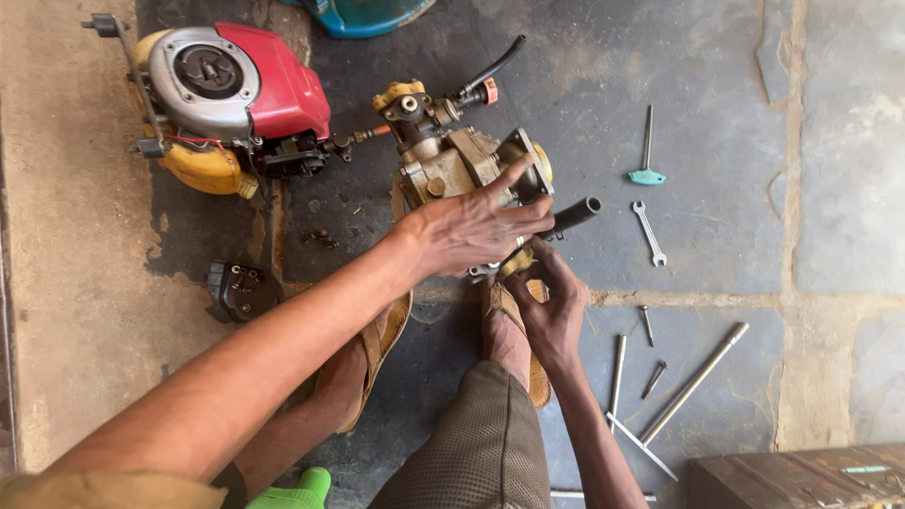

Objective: The person sits on the floor and uses a T-handle wrench to tighten bolts on a small engine. They repeatedly rotate the wrench, adjust their grip, and occasionally reposition the engine to access different fasteners.

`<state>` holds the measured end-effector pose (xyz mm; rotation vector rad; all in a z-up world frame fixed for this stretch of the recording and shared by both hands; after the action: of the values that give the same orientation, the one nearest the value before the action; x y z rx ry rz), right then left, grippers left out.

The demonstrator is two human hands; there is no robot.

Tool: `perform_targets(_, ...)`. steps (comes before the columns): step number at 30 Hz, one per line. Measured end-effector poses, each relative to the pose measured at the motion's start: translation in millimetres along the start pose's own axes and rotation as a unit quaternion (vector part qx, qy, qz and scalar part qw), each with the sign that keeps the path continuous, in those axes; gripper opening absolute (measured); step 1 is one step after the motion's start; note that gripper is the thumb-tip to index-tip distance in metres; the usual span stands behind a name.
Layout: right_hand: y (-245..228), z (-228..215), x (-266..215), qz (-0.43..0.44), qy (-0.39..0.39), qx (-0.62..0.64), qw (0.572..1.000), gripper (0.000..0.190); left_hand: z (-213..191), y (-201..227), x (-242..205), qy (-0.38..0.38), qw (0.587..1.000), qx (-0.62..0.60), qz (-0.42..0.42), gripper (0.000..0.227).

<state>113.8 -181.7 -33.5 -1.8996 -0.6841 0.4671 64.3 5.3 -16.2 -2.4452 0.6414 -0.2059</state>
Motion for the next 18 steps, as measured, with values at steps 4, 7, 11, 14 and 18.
perform_targets(4,-2.1,0.9,-1.4,0.017,0.009,-0.001,1.0,0.052,11.7,13.7,-5.9,0.129,0.986,0.045,-0.094,0.05)
perform_targets(7,-4.2,3.7,-3.1,0.012,0.021,-0.01,1.0,0.054,26.4,24.8,-12.9,0.041,0.998,0.025,-0.033,0.039)
perform_targets(11,-4.8,6.3,-10.8,-0.011,0.018,-0.003,1.0,0.049,23.0,25.5,-24.5,0.141,0.983,0.01,-0.115,0.028)
perform_targets(14,-7.3,8.4,-12.1,-0.037,0.022,-0.013,0.999,0.045,18.5,12.0,-19.7,0.069,0.99,-0.073,-0.098,0.011)
perform_targets(18,-11.6,3.1,-23.8,-0.035,0.041,-0.042,0.998,0.042,6.7,1.0,-0.7,0.0,0.976,-0.193,-0.102,0.016)
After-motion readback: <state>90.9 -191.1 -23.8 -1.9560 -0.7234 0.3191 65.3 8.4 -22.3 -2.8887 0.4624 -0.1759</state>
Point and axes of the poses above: each hand's wrist, its own x-axis towards the middle knuckle, its own z-axis out of the palm, y = z × x, the point moved 2 cm from there along x, towards the middle knuckle, and after that the axes turned 6 degrees about x, right-handed, at the moved point
